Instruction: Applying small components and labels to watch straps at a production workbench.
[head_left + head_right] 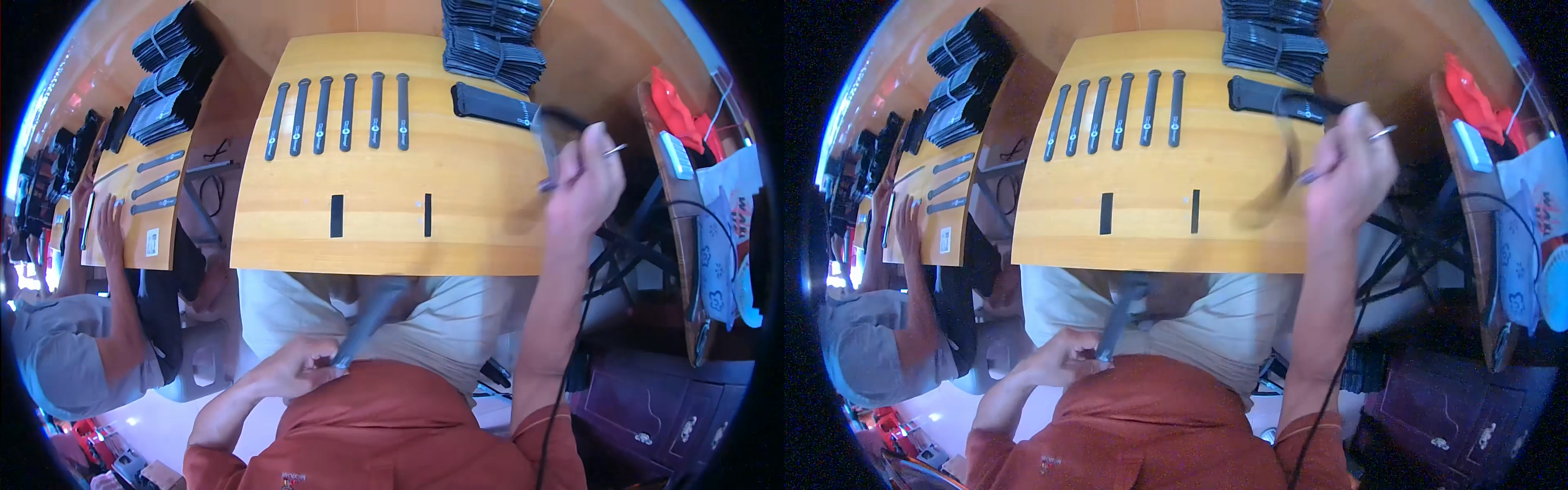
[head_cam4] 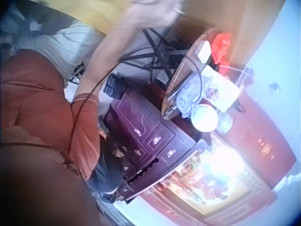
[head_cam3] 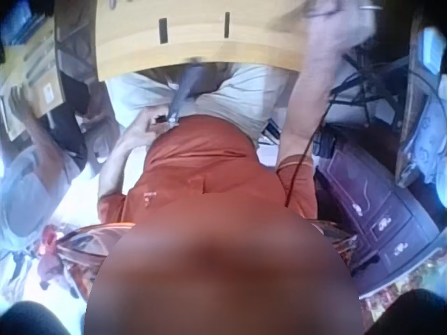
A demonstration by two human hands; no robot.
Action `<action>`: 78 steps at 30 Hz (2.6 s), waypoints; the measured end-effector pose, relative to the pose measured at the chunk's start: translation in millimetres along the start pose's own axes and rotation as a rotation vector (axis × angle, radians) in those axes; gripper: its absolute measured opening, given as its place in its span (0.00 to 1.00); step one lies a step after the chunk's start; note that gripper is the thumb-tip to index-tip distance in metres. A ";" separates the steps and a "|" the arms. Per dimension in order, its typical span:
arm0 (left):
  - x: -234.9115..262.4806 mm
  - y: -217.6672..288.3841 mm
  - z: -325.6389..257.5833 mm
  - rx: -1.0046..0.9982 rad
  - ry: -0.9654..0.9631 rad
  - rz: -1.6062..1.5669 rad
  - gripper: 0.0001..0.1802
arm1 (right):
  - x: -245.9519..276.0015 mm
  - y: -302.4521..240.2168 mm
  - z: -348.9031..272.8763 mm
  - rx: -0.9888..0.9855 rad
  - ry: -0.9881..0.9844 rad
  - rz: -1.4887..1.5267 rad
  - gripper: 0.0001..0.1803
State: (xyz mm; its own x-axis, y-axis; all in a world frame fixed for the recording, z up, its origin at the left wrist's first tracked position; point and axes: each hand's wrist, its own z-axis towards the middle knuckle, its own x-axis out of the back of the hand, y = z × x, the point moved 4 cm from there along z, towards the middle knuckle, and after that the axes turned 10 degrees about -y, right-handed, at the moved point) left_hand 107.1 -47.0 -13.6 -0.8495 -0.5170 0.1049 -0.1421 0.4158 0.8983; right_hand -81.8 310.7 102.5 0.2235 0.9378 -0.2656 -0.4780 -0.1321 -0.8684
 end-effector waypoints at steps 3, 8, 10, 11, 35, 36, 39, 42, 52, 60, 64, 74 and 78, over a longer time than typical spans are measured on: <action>-2.4 -12.7 -9.8 -0.031 0.073 -0.211 0.07 | 34.5 -14.5 48.8 0.203 0.169 -0.041 0.11; -4.2 -24.1 -10.6 -0.037 0.124 -0.492 0.07 | 5.6 21.8 42.0 0.172 -0.085 -0.396 0.09; -6.7 -24.3 -6.3 -0.036 0.123 -0.556 0.06 | -3.4 41.2 34.3 0.190 -0.112 -0.463 0.09; -7.2 -26.0 -4.9 -0.039 0.124 -0.553 0.06 | -8.6 47.3 29.3 0.183 -0.116 -0.482 0.10; -5.6 -34.8 6.4 -0.052 0.203 -0.603 0.08 | -26.0 111.2 21.0 0.575 -0.096 -0.981 0.07; -5.3 -34.1 6.7 -0.053 0.200 -0.599 0.08 | -25.9 114.6 18.8 0.572 -0.097 -0.982 0.07; -5.9 -34.9 8.9 -0.065 0.221 -0.602 0.07 | -34.0 124.8 8.0 0.604 -0.231 -1.076 0.07; -5.4 -38.6 11.2 -0.086 0.246 -0.611 0.07 | -38.4 136.4 0.9 0.549 -0.325 -1.105 0.09; -6.0 -42.8 16.2 -0.096 0.254 -0.645 0.06 | -49.8 167.5 -6.4 0.285 -0.597 -1.197 0.07; -3.0 -40.1 17.8 -0.088 0.220 -0.600 0.06 | -48.4 170.0 -7.0 0.064 -0.681 -1.273 0.13; -2.6 -37.2 19.1 -0.079 0.216 -0.587 0.06 | -53.4 158.7 -6.5 -0.023 -0.760 -1.282 0.19; 2.3 -16.3 30.8 -0.091 0.305 -0.490 0.08 | -36.6 122.2 -22.2 0.091 -0.597 -1.071 0.16; 3.1 -12.4 35.9 -0.220 0.403 -0.583 0.13 | -45.7 90.0 -62.5 0.173 -0.587 -0.994 0.13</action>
State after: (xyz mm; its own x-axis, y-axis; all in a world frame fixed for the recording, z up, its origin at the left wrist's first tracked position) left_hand 88.0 -26.9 -39.7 -0.4093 -0.8601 -0.3044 -0.3716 -0.1476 0.9166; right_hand -81.9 235.8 10.3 0.1590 0.6142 0.7730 -0.4331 0.7470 -0.5044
